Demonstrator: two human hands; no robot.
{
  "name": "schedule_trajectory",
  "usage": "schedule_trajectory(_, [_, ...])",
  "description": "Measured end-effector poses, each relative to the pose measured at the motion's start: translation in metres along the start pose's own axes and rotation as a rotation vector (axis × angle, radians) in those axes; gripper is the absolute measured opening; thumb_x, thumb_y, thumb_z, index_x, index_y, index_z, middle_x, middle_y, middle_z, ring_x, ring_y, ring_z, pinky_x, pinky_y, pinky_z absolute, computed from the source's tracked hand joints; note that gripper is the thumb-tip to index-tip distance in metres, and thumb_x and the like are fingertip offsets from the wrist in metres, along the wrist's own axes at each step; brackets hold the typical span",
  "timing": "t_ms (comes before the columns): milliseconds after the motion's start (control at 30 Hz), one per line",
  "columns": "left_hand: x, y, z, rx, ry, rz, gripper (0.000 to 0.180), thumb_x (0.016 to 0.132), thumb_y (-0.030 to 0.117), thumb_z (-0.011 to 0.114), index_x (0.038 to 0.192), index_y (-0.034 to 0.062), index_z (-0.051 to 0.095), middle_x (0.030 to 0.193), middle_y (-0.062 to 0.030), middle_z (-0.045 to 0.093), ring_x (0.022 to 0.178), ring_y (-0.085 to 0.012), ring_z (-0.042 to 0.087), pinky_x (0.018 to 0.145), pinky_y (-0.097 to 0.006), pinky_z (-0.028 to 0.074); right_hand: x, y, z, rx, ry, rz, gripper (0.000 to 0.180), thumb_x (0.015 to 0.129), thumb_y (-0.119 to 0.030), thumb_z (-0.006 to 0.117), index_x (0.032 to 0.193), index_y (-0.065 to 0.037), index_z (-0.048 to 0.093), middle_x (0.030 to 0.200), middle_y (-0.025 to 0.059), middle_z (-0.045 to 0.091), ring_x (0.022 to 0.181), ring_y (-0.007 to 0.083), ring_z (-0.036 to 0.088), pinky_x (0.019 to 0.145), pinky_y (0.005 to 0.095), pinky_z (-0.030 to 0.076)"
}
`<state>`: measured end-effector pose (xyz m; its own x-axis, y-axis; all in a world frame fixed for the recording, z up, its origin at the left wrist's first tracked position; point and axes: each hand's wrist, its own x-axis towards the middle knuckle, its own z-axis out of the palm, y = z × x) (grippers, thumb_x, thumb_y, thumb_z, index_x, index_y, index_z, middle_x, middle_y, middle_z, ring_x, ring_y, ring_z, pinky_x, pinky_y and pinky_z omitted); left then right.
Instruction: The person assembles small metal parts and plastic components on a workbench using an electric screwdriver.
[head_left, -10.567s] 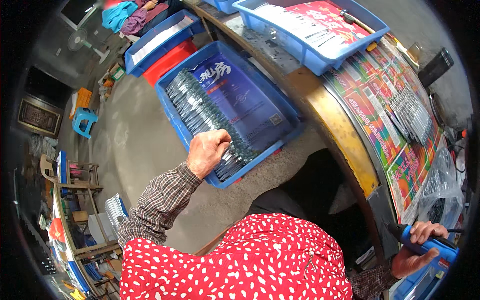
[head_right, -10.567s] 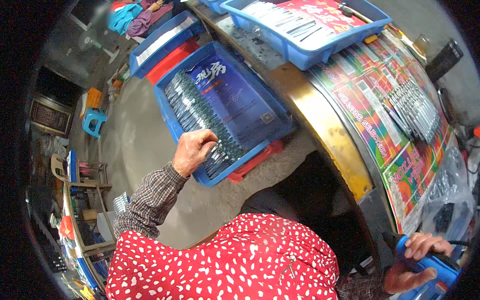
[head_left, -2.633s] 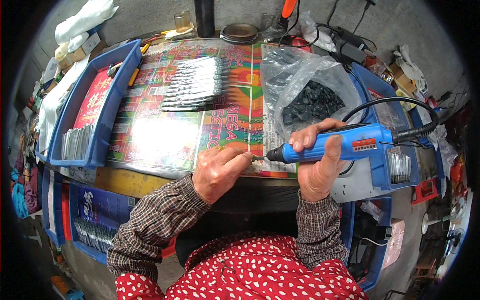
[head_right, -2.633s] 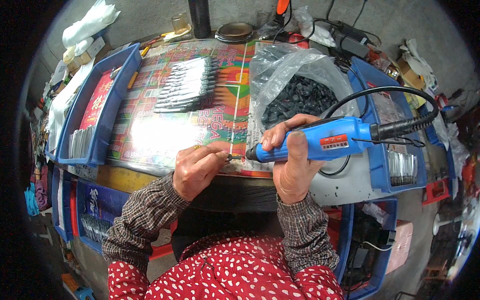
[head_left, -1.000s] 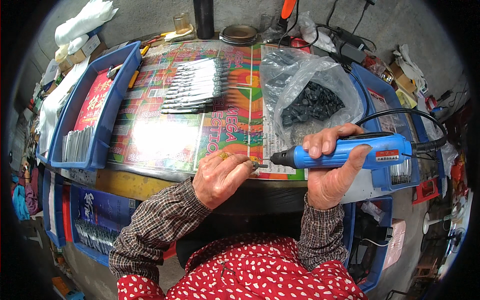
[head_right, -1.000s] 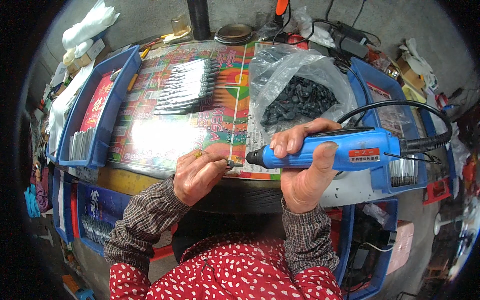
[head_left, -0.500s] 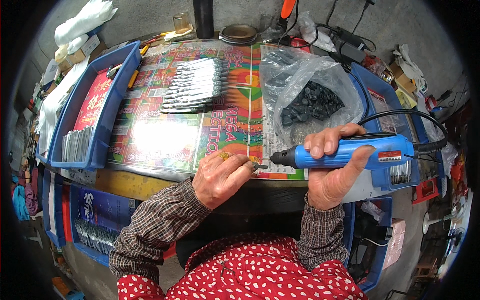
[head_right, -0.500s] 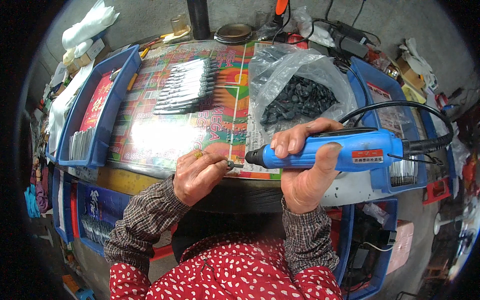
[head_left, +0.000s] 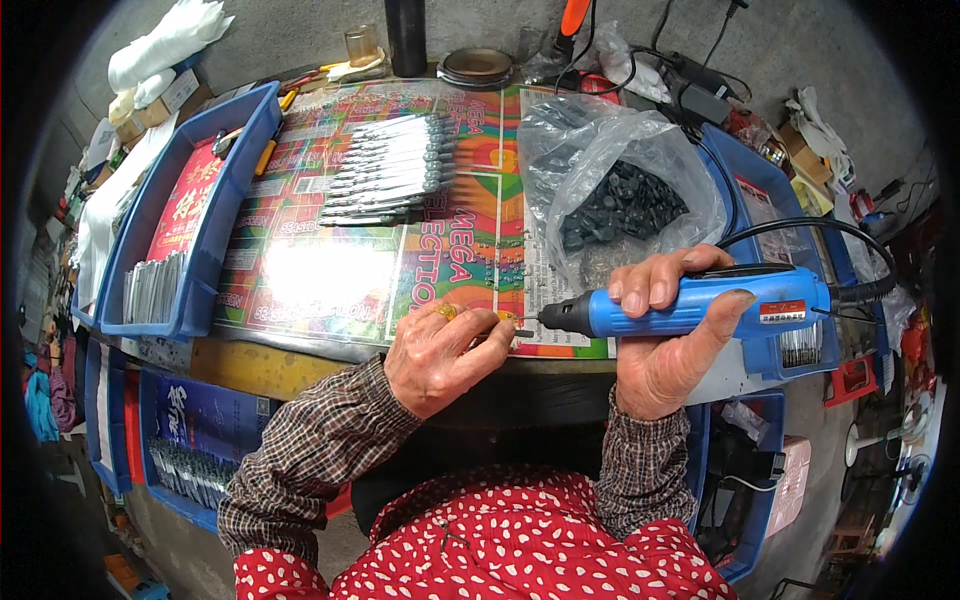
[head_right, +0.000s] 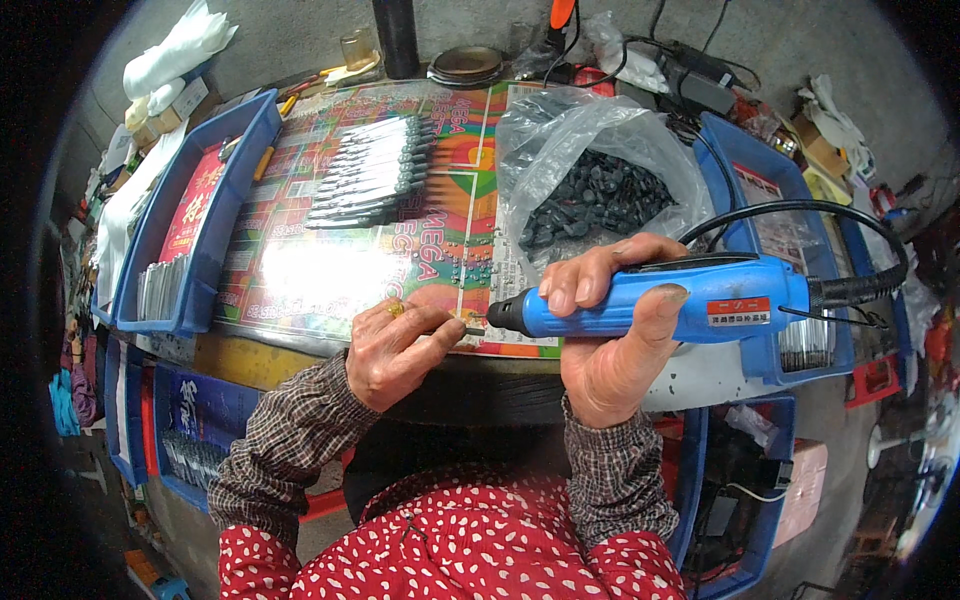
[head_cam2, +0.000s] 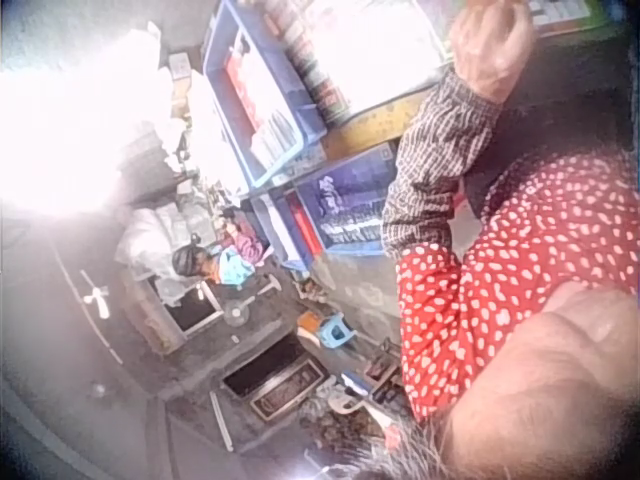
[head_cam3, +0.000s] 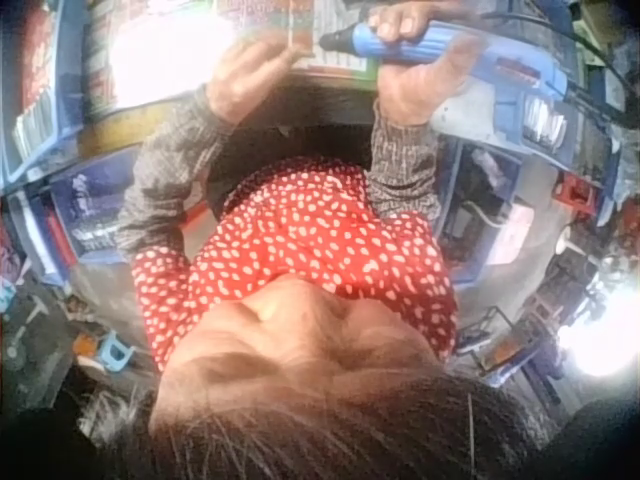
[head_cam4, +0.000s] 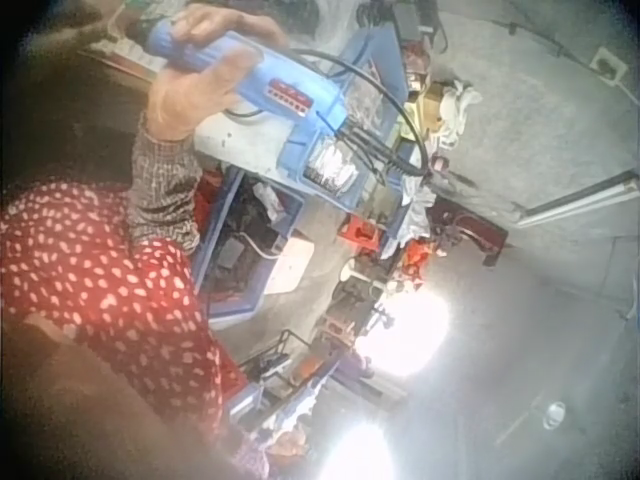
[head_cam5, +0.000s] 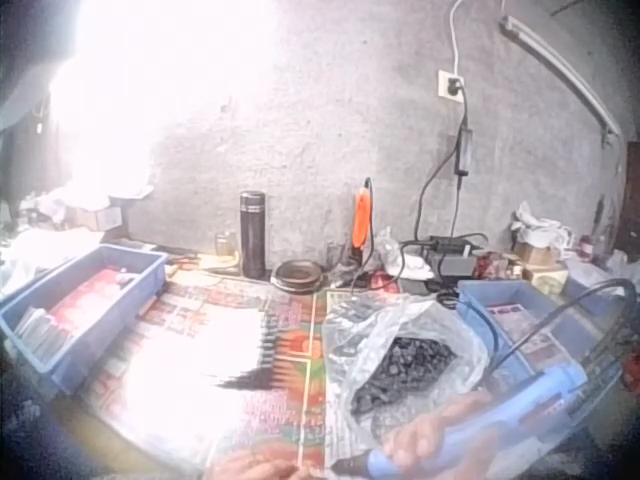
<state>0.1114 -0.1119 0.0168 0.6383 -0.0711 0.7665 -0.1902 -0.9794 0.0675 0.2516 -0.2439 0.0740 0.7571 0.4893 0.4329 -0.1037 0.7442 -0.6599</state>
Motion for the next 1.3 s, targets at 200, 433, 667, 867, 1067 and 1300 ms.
schedule_trajectory(200, [0.0027,0.0017,-0.0027,-0.013,0.020,0.002,0.018,0.065,0.004,0.065,0.082,0.0028,0.059,0.078,-0.0073,0.060,0.063,-0.0172,0.058,0.053,-0.029,0.049,0.0002,-0.0002,0.0009,0.022,0.000,0.014,0.051,0.071,-0.054,0.066,0.092,-0.010,0.047,0.063,0.0040,0.051,0.056,0.0178,0.052,0.062,0.0361,0.043])
schedule_trajectory(433, [0.0010,0.0009,0.0002,-0.084,0.038,-0.037,0.025,0.061,0.001,0.066,0.086,-0.0002,0.060,0.076,-0.0093,0.061,0.063,-0.0227,0.059,0.053,-0.032,0.047,-0.0003,-0.0009,0.0025,0.015,0.007,0.014,0.052,0.071,-0.054,0.065,0.092,-0.010,0.046,0.063,0.0038,0.050,0.056,0.0174,0.051,0.062,0.0360,0.043])
schedule_trajectory(667, [0.0025,0.0009,-0.0011,-0.014,0.010,0.004,0.023,0.066,0.005,0.065,0.088,0.0022,0.061,0.078,-0.0066,0.059,0.065,-0.0182,0.058,0.054,-0.030,0.048,-0.0013,-0.0018,0.0011,0.004,0.010,0.009,0.052,0.072,-0.055,0.065,0.092,-0.011,0.046,0.063,0.0038,0.050,0.056,0.0173,0.051,0.061,0.0355,0.043])
schedule_trajectory(867, [0.0027,0.0009,-0.0020,-0.025,-0.013,-0.004,0.022,0.066,0.006,0.065,0.086,0.0015,0.060,0.080,-0.0073,0.059,0.066,-0.0184,0.059,0.055,-0.030,0.048,-0.0022,-0.0015,0.0010,-0.001,0.011,0.008,0.052,0.072,-0.055,0.065,0.092,-0.011,0.047,0.063,0.0035,0.050,0.056,0.0172,0.051,0.061,0.0355,0.042])
schedule_trajectory(1067, [-0.0006,0.0007,0.0012,-0.062,-0.015,-0.057,0.016,0.064,0.005,0.065,0.077,0.0024,0.056,0.080,-0.0086,0.059,0.067,-0.0196,0.059,0.059,-0.030,0.048,-0.0028,-0.0004,0.0057,0.031,-0.015,-0.052,0.050,0.078,-0.058,0.055,0.092,-0.011,0.049,0.064,0.0002,0.046,0.054,0.0135,0.047,0.058,0.0313,0.039])
schedule_trajectory(1300, [-0.0016,0.0005,0.0031,-0.065,0.022,-0.077,0.015,0.063,0.004,0.065,0.075,0.0028,0.055,0.080,-0.0081,0.059,0.067,-0.0194,0.058,0.060,-0.031,0.047,-0.0054,-0.0003,0.0093,0.076,-0.018,-0.038,0.053,0.077,-0.062,0.053,0.091,-0.011,0.049,0.062,-0.0004,0.044,0.052,0.0122,0.044,0.055,0.0299,0.038])
